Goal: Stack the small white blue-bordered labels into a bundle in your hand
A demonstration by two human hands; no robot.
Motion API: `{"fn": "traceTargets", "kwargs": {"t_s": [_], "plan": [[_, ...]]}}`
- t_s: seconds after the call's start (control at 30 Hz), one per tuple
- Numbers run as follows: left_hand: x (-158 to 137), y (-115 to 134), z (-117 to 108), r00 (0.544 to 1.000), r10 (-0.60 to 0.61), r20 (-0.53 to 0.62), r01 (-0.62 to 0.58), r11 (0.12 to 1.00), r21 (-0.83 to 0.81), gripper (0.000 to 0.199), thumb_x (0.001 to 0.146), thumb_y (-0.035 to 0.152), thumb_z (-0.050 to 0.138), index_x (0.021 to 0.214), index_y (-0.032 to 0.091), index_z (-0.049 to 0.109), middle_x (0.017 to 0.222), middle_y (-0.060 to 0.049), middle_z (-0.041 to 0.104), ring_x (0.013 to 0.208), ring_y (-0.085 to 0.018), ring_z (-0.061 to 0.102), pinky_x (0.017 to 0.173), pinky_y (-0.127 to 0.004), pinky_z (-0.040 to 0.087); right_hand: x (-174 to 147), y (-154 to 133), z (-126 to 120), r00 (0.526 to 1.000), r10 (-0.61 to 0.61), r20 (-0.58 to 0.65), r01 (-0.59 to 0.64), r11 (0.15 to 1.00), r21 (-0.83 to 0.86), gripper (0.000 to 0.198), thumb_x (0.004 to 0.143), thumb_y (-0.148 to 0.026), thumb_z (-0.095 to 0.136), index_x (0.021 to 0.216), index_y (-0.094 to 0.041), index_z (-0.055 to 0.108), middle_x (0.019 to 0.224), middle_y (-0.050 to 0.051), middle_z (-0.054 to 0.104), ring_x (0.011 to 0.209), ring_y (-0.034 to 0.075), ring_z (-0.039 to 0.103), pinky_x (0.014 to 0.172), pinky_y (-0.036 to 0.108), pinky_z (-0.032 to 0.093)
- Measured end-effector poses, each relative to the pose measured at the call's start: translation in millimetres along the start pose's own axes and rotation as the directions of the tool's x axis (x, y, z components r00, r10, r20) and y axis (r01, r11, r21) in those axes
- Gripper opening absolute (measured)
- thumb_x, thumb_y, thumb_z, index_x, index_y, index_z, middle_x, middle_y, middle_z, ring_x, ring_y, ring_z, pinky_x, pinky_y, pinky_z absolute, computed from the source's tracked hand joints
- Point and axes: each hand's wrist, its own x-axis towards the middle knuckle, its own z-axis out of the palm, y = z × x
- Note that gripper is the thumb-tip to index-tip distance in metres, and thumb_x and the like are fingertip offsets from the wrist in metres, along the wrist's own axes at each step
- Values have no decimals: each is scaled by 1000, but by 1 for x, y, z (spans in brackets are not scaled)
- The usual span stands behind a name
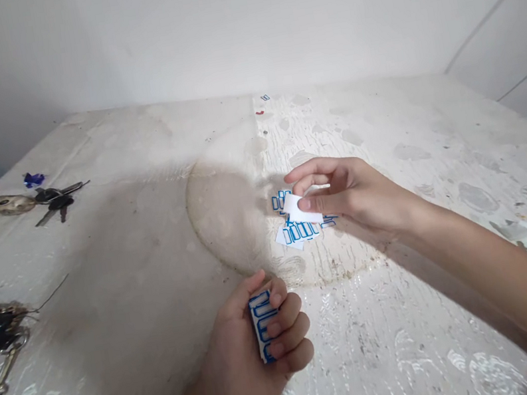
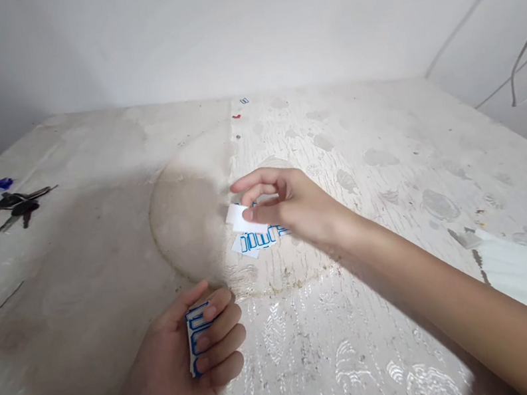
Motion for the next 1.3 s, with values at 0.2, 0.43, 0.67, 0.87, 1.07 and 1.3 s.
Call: {"fn": "traceTargets", "kwargs": {"t_s": [0.2, 0.43, 0.67, 0.87, 1.07, 1.3], "plan": [[-1, -2, 4, 999, 33, 3, -33, 996, 77, 42, 91, 35, 29, 61, 14, 50, 50, 2, 36, 41, -7, 33, 40, -20, 26, -19, -13, 22, 972, -88, 216, 109, 990, -88, 26, 79, -3, 54, 97, -18, 64, 85, 1, 61, 84, 13, 59, 76, 28, 47], [-1, 1, 6, 994, 100, -53, -95, 991, 90, 39, 91, 34, 31, 66, 14, 54, 55, -2, 46, 46, -10, 43, 46, -23, 38, -25, -18, 30, 948, -175, 266, 233, 950, -206, 18, 81, -4, 57, 82, -18, 68, 84, 1, 67, 89, 17, 62, 81, 32, 48], [-2, 2, 10, 976, 166, -138, -148, 980, 135, 21, 86, 23, 44, 74, 12, 57, 61, -2, 51, 50, -10, 48, 49, -23, 42, -25, -12, 35, 916, -214, 338, 309, 915, -259, 24, 79, 2, 54, 79, -18, 67, 78, 0, 66, 78, 14, 61, 73, 30, 48], [-2, 1, 10, 981, 167, -100, -153, 979, 136, 21, 85, 20, 47, 71, 12, 61, 59, -2, 52, 49, -8, 46, 48, -21, 43, -27, -11, 40, 957, -116, 267, 178, 958, -225, 27, 76, 3, 49, 84, -17, 65, 84, 2, 64, 78, 15, 62, 68, 28, 50], [-2, 1, 9, 956, 234, -178, -215, 969, 120, 20, 84, 21, 53, 67, 12, 59, 58, -1, 52, 50, -8, 46, 49, -20, 44, -29, -4, 46, 985, -84, 153, 109, 980, -169, 21, 76, -4, 54, 90, -18, 60, 80, 1, 61, 77, 15, 61, 70, 30, 51], [1, 2, 9, 957, 233, -173, -217, 970, 107, 26, 87, 26, 50, 66, 12, 59, 57, -1, 53, 48, -7, 46, 47, -18, 45, -29, -2, 50, 994, -78, 78, 88, 986, -141, 28, 78, -2, 51, 100, -18, 58, 75, 0, 55, 72, 14, 57, 68, 30, 48]]}}
